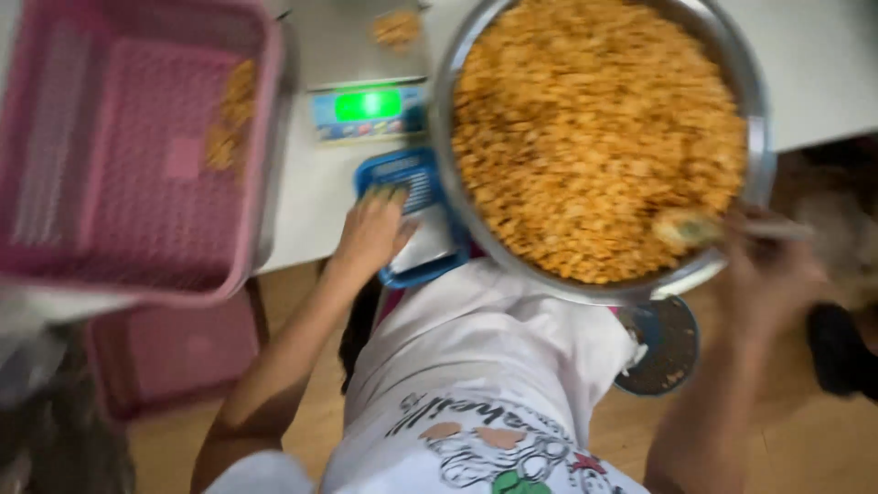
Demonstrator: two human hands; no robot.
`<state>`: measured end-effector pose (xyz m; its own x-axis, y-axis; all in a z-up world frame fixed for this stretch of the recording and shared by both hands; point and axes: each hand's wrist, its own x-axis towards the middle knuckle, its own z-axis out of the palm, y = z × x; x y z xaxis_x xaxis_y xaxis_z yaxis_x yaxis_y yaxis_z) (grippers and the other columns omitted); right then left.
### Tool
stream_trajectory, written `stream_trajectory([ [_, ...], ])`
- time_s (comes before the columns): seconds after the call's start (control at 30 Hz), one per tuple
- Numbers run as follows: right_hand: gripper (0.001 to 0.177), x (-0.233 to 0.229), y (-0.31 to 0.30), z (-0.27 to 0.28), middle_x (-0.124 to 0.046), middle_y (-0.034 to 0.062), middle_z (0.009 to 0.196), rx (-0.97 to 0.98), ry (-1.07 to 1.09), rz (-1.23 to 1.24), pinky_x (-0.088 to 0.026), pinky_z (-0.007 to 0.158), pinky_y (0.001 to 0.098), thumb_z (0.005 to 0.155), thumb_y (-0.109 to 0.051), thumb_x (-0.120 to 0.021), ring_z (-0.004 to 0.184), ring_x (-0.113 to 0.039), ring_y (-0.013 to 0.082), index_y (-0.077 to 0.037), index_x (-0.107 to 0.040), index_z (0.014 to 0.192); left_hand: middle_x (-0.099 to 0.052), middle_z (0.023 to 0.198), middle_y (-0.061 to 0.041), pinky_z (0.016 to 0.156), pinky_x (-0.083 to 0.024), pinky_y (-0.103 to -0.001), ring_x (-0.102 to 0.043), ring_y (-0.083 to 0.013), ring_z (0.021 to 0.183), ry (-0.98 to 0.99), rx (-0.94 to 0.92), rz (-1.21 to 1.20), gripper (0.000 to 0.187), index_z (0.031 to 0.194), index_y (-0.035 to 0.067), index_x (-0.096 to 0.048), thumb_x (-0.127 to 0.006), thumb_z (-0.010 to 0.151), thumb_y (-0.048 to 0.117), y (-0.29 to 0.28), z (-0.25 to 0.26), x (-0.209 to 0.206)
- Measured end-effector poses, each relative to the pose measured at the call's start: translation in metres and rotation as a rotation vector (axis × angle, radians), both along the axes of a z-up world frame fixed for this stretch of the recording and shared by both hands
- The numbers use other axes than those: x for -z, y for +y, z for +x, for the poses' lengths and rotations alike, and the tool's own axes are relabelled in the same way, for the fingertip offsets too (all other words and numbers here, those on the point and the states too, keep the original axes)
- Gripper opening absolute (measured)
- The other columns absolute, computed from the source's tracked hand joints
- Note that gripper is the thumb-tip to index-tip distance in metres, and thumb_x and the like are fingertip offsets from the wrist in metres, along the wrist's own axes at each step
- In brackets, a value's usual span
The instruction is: Scooping nuts from a large bowl into small plastic bags and placing them into a collection basket.
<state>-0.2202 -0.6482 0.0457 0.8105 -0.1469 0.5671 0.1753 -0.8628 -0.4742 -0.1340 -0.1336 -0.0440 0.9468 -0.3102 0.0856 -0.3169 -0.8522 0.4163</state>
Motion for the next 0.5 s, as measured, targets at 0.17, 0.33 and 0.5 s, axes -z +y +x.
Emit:
stream_trajectory([
  [0.17, 0.016, 0.002, 0.037, 0.046, -0.071, 0.014, 0.095, 0.278, -0.157, -0.36, -0.056, 0.076, 0.0382, 0.093, -0.002, -0.081, 0.087, -0.07, 0.033, -0.005, -0.078, 0.109, -0.075, 0.094, -0.017, 0.086, -0.057, -0.052, -0.073, -0.0407, 0.098, 0.237, -0.019, 0.131, 0.035, 0.101, 0.01, -0.078, -0.074, 0.085, 0.041, -0.017, 0.022, 0.015],
  [0.33, 0.007, -0.011, 0.105, 0.061, -0.067, 0.0207, 0.077, 0.221, 0.021, -0.07, -0.052, 0.066, 0.0484, 0.091, -0.003, -0.077, 0.076, -0.069, 0.0427, 0.002, -0.072, 0.092, -0.079, 0.084, -0.005, 0.081, -0.06, -0.045, -0.076, -0.0327, 0.089, 0.297, -0.062, 0.17, 0.033, 0.099, 0.024, -0.081, -0.065, 0.089, 0.051, -0.003, 0.028, -0.013],
  [0.5, 0.013, 0.009, 0.08, 0.065, -0.068, 0.0087, 0.071, 0.275, 0.252, 0.438, -0.055, 0.059, 0.0346, 0.088, -0.009, -0.079, 0.066, -0.066, 0.017, -0.012, -0.081, 0.1, -0.079, 0.089, -0.007, 0.094, -0.053, -0.047, -0.073, -0.0315, 0.098, 0.348, -0.265, -0.335, 0.029, 0.096, 0.017, -0.078, -0.05, 0.095, 0.021, 0.001, 0.023, -0.096],
])
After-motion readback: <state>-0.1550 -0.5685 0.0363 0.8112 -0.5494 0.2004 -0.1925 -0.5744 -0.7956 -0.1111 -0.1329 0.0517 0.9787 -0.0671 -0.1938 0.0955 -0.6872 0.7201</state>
